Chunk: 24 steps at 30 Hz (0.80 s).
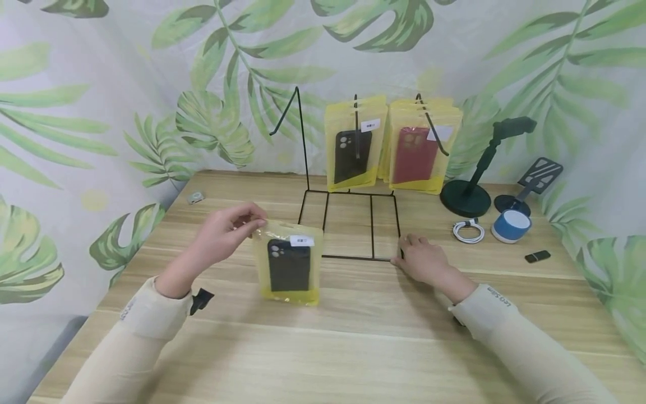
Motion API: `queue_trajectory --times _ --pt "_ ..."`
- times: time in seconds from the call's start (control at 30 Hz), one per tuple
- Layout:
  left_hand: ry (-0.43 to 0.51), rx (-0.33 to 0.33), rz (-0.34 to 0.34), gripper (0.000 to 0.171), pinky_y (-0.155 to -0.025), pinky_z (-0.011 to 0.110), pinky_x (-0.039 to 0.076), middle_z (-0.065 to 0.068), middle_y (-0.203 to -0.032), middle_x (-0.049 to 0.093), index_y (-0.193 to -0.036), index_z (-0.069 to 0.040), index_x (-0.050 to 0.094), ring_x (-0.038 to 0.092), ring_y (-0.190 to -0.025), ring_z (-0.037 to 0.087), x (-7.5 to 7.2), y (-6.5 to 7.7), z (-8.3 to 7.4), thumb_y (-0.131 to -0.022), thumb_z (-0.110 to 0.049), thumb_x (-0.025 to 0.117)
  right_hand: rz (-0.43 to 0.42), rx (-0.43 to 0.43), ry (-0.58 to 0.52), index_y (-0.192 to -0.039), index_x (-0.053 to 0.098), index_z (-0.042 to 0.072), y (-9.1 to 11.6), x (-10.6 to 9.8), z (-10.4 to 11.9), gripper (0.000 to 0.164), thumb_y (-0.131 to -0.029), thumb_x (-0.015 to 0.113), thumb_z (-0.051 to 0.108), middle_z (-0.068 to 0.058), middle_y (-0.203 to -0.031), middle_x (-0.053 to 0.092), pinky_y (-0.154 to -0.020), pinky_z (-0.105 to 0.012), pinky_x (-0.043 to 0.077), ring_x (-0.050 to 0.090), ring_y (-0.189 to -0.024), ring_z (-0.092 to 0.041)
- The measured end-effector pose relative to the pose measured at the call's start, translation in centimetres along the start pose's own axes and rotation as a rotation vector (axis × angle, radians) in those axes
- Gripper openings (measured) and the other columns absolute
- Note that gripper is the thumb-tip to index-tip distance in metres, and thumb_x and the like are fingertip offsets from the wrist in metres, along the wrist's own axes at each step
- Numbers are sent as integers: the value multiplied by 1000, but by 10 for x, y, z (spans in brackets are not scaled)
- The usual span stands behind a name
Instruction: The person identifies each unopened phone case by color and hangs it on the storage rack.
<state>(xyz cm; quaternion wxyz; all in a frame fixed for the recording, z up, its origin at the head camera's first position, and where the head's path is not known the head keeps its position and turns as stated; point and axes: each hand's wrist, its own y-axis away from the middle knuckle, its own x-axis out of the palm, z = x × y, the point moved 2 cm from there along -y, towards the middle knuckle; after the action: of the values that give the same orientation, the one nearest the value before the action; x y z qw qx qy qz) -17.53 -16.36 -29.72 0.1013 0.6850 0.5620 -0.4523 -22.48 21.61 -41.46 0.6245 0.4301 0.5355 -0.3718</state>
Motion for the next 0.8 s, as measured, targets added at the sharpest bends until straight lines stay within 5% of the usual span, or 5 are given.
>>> queue_trajectory --times 0.5,0.8 --pt "142 199 -134 8 -59 25 49 7 -81 70 -96 -4 69 58 -66 14 18 -61 -62 -96 -10 65 -1 2 2 -145 46 -3 -1 1 0 65 -100 54 43 -31 -146 46 -96 -69 45 47 -129 -52" --pt "224 192 -192 10 -57 24 46 7 -83 68 -99 -4 70 57 -67 15 23 -94 -89 -97 -12 63 -11 -4 7 -144 48 -2 -1 -2 2 63 -100 56 42 -31 -144 48 -97 -68 46 48 -129 -52"
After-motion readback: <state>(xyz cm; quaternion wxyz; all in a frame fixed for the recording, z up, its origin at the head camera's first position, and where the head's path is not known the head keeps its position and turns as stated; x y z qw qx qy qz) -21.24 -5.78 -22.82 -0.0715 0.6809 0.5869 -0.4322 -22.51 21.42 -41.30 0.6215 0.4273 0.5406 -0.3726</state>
